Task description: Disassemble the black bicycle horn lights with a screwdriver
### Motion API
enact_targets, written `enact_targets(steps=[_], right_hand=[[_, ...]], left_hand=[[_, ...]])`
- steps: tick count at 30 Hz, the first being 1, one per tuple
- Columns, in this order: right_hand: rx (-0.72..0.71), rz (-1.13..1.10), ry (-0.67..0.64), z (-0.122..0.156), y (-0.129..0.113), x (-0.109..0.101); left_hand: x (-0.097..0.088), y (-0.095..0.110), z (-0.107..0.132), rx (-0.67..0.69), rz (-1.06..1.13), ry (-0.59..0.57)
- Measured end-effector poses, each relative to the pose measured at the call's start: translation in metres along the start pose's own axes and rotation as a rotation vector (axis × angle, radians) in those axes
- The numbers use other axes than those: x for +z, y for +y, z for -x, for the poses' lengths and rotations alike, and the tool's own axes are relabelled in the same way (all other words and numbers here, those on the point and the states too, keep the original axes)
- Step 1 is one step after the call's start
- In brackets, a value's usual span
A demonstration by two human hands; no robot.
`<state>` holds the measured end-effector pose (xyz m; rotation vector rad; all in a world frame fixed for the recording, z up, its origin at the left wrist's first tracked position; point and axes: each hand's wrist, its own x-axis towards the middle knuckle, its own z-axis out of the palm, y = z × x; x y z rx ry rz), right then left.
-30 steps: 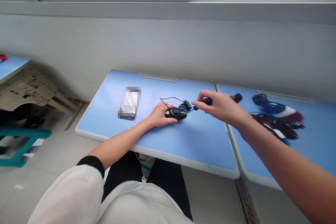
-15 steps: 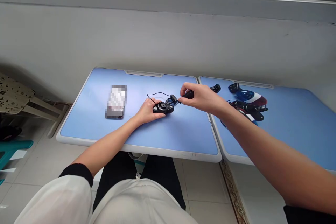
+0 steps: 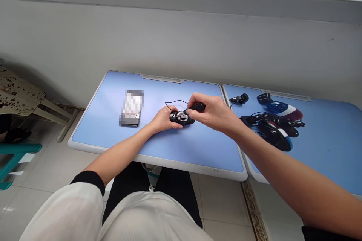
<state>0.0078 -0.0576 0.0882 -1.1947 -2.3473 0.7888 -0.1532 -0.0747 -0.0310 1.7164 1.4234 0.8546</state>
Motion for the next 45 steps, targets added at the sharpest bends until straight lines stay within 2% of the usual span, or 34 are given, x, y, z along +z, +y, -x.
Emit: enact_targets(steps=[5, 10, 23, 29, 36, 45], right_hand=[[-0.014, -0.022, -0.014, -0.004, -0.002, 0.014], [-0.02, 0.011, -0.028, -0.012, -0.004, 0.022], [-0.037, 0.188, -0.203, -0.033, -0.014, 0.019], [-0.017, 0.356, -0.217, -0.042, -0.026, 0.021], [-0.059, 0.274, -0.253, -0.046, -0.02, 0.021], [-0.004, 0.292, -0.184, -0.047, -0.019, 0.024]], left_hand=[[0.001, 0.0, 0.0, -0.053, 0.078, 0.026], [0.001, -0.001, 0.0, -0.05, 0.09, 0.035], [-0.001, 0.001, 0.002, 0.04, 0.095, 0.023], [-0.002, 0.005, 0.002, 0.068, 0.064, 0.05], [-0.002, -0.001, 0.001, 0.067, 0.105, 0.02], [-0.003, 0.002, 0.003, 0.019, 0.111, 0.014]])
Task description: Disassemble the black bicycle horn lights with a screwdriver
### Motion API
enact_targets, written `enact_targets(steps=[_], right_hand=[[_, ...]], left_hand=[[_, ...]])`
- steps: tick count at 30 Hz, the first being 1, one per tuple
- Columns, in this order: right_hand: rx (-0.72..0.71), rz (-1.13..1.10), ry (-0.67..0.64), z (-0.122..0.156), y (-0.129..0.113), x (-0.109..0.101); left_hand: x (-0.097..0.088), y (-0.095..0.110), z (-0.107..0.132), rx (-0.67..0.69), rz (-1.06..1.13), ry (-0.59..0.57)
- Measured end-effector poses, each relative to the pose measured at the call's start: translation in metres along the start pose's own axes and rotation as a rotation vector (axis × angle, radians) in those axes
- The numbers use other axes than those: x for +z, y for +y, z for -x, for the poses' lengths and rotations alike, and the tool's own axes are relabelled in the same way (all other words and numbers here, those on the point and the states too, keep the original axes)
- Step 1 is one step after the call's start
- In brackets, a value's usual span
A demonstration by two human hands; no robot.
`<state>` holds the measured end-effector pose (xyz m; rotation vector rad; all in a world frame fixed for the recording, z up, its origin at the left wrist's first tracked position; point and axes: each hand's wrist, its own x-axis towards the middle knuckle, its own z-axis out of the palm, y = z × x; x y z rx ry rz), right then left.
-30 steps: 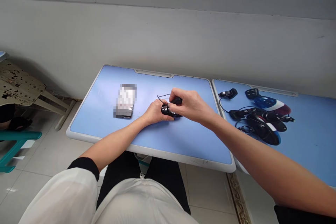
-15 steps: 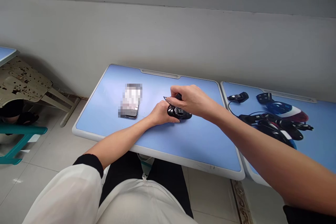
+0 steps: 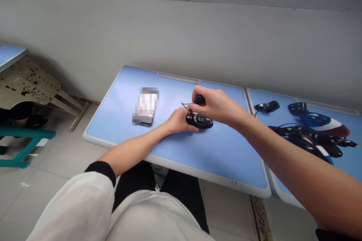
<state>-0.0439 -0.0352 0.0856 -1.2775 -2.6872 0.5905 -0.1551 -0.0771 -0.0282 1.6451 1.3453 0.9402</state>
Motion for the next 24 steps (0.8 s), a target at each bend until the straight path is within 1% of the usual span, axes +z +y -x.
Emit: enact_targets(steps=[3, 5, 9, 12, 14, 17, 19, 21, 24], right_hand=[[0.011, 0.067, 0.022, 0.0, -0.002, 0.002], [-0.005, 0.06, 0.012, 0.0, -0.002, 0.003], [-0.129, -0.011, -0.052, 0.0, 0.001, 0.0], [-0.196, 0.018, -0.099, -0.001, 0.001, -0.003], [-0.18, 0.081, -0.1, -0.002, -0.001, -0.004], [-0.126, 0.183, -0.06, -0.002, -0.005, -0.004], [-0.123, 0.184, -0.061, -0.002, -0.005, -0.004], [-0.153, 0.142, -0.085, -0.001, -0.004, -0.006], [-0.19, 0.127, -0.12, 0.001, -0.003, -0.009]], left_hand=[[0.0, 0.001, -0.001, -0.005, -0.016, -0.011], [0.0, 0.0, -0.002, -0.008, -0.023, -0.008], [0.0, 0.0, -0.002, -0.037, -0.039, 0.022], [0.0, 0.001, -0.002, -0.049, -0.049, 0.011], [0.0, 0.002, -0.003, -0.007, -0.051, 0.029], [0.0, 0.002, -0.004, 0.044, -0.064, 0.062], [0.0, 0.002, -0.004, 0.015, -0.069, 0.039], [-0.001, 0.002, -0.004, -0.027, -0.07, 0.013], [-0.001, 0.002, -0.003, -0.034, -0.073, 0.005]])
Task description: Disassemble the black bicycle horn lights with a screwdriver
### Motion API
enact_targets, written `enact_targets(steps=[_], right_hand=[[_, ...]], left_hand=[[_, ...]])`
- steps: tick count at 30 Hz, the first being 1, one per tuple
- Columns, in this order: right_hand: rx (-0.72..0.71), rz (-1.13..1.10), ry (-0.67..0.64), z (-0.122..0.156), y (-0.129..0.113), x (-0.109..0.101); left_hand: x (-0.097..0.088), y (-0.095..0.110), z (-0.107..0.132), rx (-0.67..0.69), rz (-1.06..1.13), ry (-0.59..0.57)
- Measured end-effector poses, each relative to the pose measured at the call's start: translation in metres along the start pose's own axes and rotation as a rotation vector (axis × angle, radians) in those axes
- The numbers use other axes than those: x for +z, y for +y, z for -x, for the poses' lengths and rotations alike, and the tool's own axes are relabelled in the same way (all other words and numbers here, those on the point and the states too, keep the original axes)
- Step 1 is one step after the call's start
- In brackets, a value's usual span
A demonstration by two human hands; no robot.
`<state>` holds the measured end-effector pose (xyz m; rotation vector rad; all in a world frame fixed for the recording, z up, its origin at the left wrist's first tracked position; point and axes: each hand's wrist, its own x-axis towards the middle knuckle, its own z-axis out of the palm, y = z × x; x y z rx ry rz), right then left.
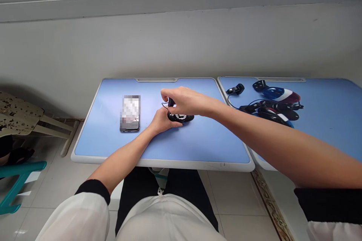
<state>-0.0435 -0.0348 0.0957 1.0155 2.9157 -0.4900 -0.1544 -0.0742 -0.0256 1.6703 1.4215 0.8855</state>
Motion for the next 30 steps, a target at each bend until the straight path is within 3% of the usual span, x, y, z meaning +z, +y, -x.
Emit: enact_targets(steps=[6, 11, 16, 22, 27, 30], right_hand=[[0.105, 0.141, 0.017, -0.0012, -0.0025, 0.0001], [-0.03, 0.053, -0.003, 0.0001, -0.0009, -0.0014], [0.143, 0.22, -0.002, -0.0013, -0.0034, -0.0022], [0.042, 0.066, 0.003, -0.0017, 0.0024, -0.0011], [0.152, 0.148, 0.019, -0.0017, 0.0028, -0.0006], [0.076, 0.1, 0.018, -0.0016, 0.0047, -0.001]], left_hand=[[0.0, 0.0011, -0.0001, 0.041, -0.031, 0.046], [-0.0004, 0.0018, 0.0007, -0.038, -0.05, -0.002], [0.0002, 0.0005, -0.0005, 0.017, -0.013, 0.023], [0.0004, -0.0016, -0.0011, 0.004, 0.023, 0.016], [0.0001, -0.0002, -0.0017, 0.004, -0.007, 0.011], [-0.0004, 0.0011, -0.0016, -0.008, 0.011, 0.003]])
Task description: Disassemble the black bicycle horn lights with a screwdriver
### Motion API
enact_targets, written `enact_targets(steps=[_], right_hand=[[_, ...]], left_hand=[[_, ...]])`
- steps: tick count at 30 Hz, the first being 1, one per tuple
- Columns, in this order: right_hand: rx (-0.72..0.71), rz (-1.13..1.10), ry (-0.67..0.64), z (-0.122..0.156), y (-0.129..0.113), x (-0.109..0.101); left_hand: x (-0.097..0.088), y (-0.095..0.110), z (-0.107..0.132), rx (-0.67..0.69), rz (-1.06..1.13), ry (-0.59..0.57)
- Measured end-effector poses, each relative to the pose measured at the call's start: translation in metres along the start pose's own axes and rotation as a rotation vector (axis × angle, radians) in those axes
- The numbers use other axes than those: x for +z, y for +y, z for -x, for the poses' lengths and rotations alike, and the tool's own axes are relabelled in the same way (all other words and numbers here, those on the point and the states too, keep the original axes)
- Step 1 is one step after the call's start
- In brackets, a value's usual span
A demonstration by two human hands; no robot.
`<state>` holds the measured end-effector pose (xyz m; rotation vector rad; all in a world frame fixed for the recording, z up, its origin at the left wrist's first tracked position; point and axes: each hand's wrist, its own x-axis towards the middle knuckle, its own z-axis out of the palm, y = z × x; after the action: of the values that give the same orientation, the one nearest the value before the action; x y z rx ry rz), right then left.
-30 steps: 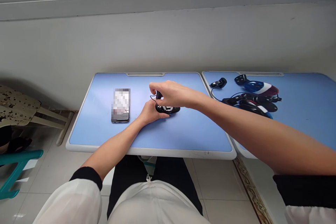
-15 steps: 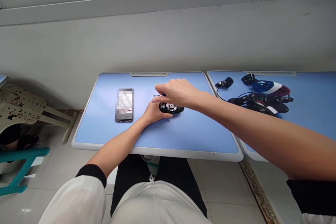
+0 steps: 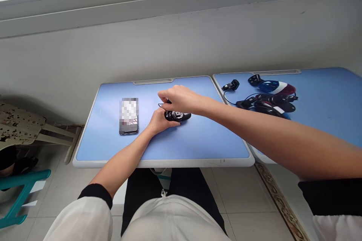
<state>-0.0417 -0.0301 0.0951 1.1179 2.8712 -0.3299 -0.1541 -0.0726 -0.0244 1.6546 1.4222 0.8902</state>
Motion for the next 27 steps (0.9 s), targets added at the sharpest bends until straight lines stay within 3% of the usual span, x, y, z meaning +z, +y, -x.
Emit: enact_targets(steps=[4, 9, 14, 19, 25, 27], right_hand=[[-0.136, -0.107, -0.03, -0.0002, 0.004, -0.0007], [-0.005, -0.025, -0.014, -0.0016, 0.0009, -0.0005], [-0.107, -0.103, -0.036, -0.001, 0.0006, -0.0017], [0.0, -0.034, -0.018, -0.0015, -0.0001, -0.0032], [-0.104, -0.094, -0.044, 0.0006, 0.0012, -0.0057], [-0.074, -0.101, -0.045, 0.0005, 0.0017, -0.0054]], left_hand=[[-0.0002, 0.0013, 0.0001, 0.003, -0.028, 0.025], [0.0005, 0.0017, -0.0011, -0.002, -0.056, 0.02], [0.0006, 0.0013, -0.0005, -0.036, -0.059, 0.038], [0.0008, -0.001, -0.0015, 0.011, -0.055, 0.025], [0.0011, -0.0015, -0.0013, 0.004, -0.055, 0.044], [0.0009, -0.0008, -0.0011, 0.025, -0.047, 0.047]])
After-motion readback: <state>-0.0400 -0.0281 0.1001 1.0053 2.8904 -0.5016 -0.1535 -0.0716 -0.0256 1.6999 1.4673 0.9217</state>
